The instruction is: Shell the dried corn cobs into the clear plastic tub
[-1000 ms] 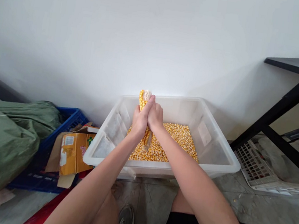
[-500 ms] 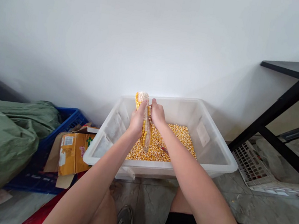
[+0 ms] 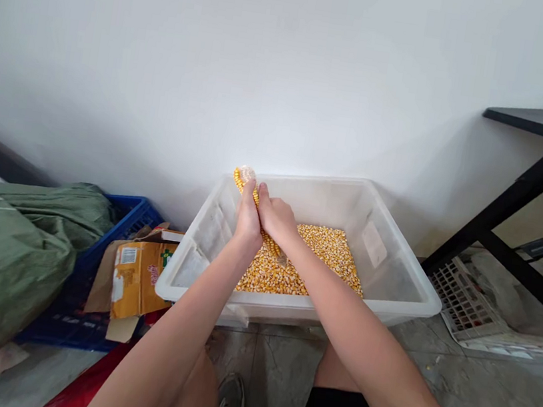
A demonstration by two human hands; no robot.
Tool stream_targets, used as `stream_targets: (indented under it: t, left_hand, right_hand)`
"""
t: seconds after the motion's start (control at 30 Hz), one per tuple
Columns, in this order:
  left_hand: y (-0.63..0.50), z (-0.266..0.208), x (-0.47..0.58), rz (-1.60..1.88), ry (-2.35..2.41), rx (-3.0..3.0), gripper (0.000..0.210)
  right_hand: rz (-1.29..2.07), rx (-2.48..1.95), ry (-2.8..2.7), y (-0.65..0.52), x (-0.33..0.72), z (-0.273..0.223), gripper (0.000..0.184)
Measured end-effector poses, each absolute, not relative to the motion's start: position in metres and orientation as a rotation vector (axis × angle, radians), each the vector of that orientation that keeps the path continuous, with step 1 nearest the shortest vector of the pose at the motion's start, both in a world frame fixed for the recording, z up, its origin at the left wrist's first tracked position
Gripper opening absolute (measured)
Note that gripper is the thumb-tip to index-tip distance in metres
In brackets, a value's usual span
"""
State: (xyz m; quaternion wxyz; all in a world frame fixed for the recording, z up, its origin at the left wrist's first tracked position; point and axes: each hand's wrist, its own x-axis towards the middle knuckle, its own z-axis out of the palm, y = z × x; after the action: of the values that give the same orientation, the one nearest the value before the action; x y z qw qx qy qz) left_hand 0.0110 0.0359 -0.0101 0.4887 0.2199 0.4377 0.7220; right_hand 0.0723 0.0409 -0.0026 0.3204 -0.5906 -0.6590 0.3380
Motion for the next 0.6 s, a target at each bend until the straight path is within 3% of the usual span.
stream_targets:
  t: [0.2,0.6]
  left_hand:
    - [0.0349,-0.01,0.0113,1.8,1.112,0.555,0.037]
    - [0.0349,-0.0066,0.0102,1.882,1.092,0.633,0.038]
  right_hand:
    - [0.773,-1.639,-1.751,0.0311,0.0675,-0.0012,0.098]
    - [0.438,-1.567,-1.864,0.0353,0.0698,-0.0006,0.074]
